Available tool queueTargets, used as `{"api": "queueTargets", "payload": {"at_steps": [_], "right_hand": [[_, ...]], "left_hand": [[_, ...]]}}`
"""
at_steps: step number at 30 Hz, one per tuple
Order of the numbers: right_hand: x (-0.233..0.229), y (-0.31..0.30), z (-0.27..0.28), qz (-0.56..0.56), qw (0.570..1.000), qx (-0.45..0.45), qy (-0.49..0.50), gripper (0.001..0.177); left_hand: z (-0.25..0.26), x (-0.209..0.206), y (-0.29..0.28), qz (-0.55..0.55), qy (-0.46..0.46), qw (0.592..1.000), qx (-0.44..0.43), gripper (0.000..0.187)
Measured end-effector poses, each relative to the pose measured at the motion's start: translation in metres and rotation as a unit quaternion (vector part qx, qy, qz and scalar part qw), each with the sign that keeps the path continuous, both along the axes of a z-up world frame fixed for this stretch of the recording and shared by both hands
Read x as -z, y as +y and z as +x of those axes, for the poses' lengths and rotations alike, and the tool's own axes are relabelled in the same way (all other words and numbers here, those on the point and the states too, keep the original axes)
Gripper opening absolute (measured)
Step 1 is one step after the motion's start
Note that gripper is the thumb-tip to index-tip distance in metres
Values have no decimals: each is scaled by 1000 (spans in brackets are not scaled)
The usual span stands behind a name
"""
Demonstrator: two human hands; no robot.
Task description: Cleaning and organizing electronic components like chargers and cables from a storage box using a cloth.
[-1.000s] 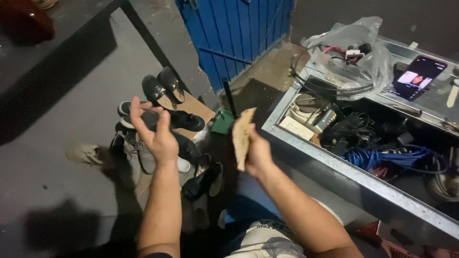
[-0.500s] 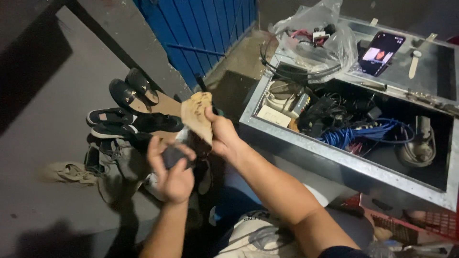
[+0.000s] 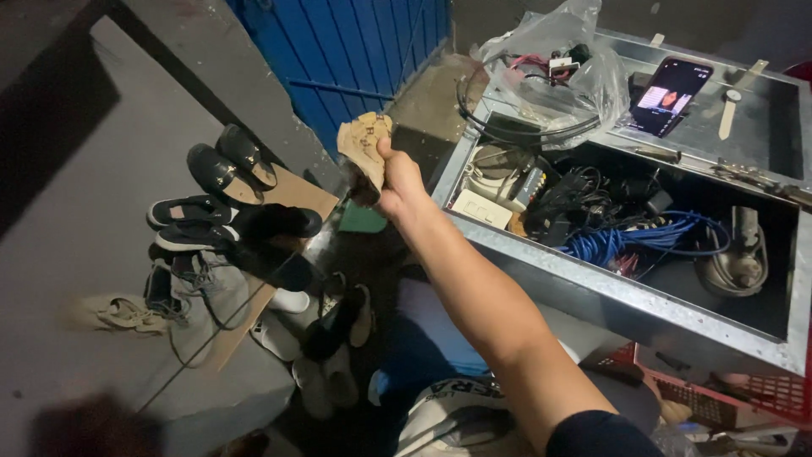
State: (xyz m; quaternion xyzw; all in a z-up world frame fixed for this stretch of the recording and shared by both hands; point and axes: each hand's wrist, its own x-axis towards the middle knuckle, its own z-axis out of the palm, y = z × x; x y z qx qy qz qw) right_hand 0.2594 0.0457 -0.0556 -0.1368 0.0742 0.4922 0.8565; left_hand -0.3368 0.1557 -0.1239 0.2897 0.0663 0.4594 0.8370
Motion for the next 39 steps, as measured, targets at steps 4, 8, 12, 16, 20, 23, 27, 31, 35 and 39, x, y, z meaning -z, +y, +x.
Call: {"api": "queueTargets", "payload": {"at_steps": [4, 8, 12, 16, 20, 23, 27, 31, 35, 39], "right_hand": [[-6, 7, 14, -10, 999, 27, 17, 40], [0, 9, 33, -19, 1000, 8, -16, 41], [-7, -1, 38, -22, 996, 18, -88, 44], [-77, -50, 15, -69, 982, -54, -170, 53], [-123, -84, -26, -18, 961, -74, -265, 51], [-113, -89, -58, -36, 950, 3, -309, 47], [-60, -91, -95, -244, 766, 185, -565, 41], [-126, -143, -99, -354, 682, 258, -585, 36], [-124, -184, -68, -431, 596, 292, -611, 31], [-114, -235, 12, -463, 499, 398, -615, 43]], "left_hand": [[-2, 22, 38, -47, 27, 999, 1, 53], [26, 25, 67, -92, 53, 994, -3, 53], [38, 39, 95, -133, 74, 988, -27, 52], [48, 33, 101, -169, 88, 979, -72, 52], [181, -98, 24, -223, 82, 965, -115, 52], [290, -142, -60, -140, 72, 986, -49, 44], [388, -131, -127, 57, 141, 987, 59, 39], [417, -151, -164, 178, 151, 965, 116, 43], [434, -162, -183, 241, 121, 950, 160, 46], [463, -186, -196, 212, 67, 953, 204, 44]]}}
